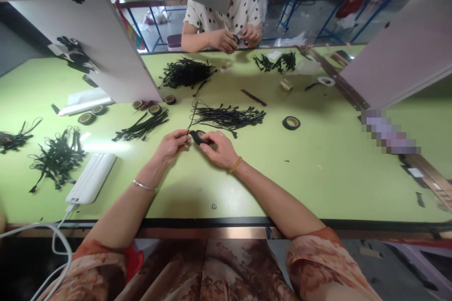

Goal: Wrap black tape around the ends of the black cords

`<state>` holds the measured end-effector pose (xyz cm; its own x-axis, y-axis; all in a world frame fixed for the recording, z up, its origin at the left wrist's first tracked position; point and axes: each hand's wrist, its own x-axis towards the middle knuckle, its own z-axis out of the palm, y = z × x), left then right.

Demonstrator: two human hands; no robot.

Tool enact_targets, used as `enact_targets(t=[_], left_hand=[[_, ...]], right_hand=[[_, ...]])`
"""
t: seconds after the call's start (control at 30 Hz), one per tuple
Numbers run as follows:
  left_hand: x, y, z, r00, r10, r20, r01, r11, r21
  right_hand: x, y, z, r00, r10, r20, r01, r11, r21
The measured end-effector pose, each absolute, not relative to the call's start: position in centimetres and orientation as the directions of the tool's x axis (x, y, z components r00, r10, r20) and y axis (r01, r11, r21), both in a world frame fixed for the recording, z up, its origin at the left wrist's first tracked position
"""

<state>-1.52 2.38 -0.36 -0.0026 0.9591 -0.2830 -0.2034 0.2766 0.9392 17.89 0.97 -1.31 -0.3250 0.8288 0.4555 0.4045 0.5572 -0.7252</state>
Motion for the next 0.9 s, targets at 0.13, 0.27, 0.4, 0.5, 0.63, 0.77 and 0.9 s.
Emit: enact_targets(t=[0.13,0.27,0.4,0.5,0.63,0.77,0.9], left_hand=[[-1.37,2.14,-0.29,0.065,0.956,-0.286,-0.218,0.293,0.931],[-1.44,2.00,-0.29,0.112,0.953,-0.281,-0.223,0.299,0.928],[-1.46,1.94,-0.23,0.120,0.954,-0.274,-0.226,0.295,0.928],[-1.37,1.88,-0.21,0.117,0.957,-0.266,-0.229,0.286,0.931],[-1.20,1.84,-0.28,0.105,0.962,-0.251,-0.204,0.268,0.942],[-1.04,1.88,-0.41,0.064,0.968,-0.244,-0.171,0.252,0.953],[-0.90,1.79,-0.35,0.048,0.978,-0.204,-0.161,0.209,0.965]], right_hand=[[17.60,0.73,-1.08,-0.334,0.805,0.490,0.383,0.591,-0.710],[17.62,0.89,-1.29,-0.312,0.826,0.469,0.412,0.562,-0.717],[17.82,0.96,-1.47,-0.304,0.837,0.456,0.406,0.547,-0.733],[17.83,0.90,-1.47,-0.305,0.836,0.457,0.407,0.548,-0.731],[17.77,0.80,-1.41,-0.310,0.836,0.453,0.411,0.547,-0.729],[17.69,0.71,-1.39,-0.328,0.831,0.449,0.425,0.554,-0.716],[17.46,0.47,-1.36,-0.325,0.852,0.411,0.468,0.522,-0.713]])
